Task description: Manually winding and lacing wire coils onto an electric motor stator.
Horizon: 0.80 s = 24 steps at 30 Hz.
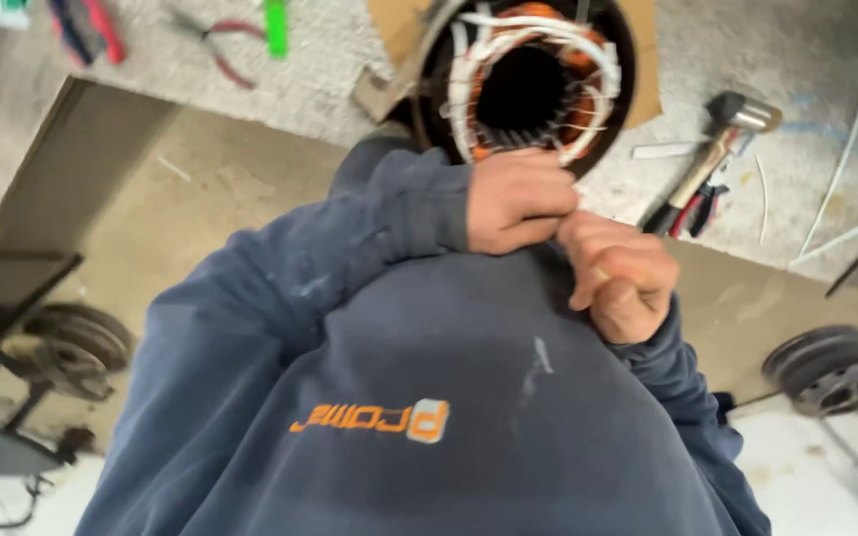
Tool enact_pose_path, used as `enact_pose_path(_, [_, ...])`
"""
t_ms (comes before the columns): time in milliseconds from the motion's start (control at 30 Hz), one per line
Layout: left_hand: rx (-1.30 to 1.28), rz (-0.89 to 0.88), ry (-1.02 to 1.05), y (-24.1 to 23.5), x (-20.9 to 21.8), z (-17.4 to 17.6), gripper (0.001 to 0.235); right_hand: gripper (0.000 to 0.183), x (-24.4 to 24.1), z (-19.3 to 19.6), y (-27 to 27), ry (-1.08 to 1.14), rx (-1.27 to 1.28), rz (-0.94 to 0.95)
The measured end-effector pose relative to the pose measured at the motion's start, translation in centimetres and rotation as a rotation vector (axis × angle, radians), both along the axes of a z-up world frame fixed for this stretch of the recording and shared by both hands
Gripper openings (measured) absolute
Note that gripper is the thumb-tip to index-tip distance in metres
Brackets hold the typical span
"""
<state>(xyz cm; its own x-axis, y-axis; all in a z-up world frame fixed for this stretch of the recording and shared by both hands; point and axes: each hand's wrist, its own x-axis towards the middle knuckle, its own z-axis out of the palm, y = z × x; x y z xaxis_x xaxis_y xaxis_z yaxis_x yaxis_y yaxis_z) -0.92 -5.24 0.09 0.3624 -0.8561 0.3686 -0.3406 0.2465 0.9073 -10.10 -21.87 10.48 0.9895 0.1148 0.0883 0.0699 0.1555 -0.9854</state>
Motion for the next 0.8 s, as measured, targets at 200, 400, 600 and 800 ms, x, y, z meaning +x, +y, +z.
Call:
enact_pose_path(200, [-0.124,0.103,0.249,-1.9,-1.3,-2.0,0.008,0.054,0.6,0.2,-0.4,-0.049,-0.249,0.001])
enact_pose_path(400, [-0.128,0.238,0.36,-4.3,-2.2,-2.8,0.018,0.023,1.9,6.0,-4.8,0.058,-0.994,0.036])
enact_pose_path(600, [0.021,0.147,0.421,-5.9,-2.3,-2.8,0.025,0.012,2.8,7.2,-8.0,-0.002,-1.182,0.188])
enact_pose_path(800, [0.07,0.232,0.424,-7.3,-2.6,-3.1,0.031,0.01,4.7,8.5,-2.8,-0.066,-1.358,0.125])
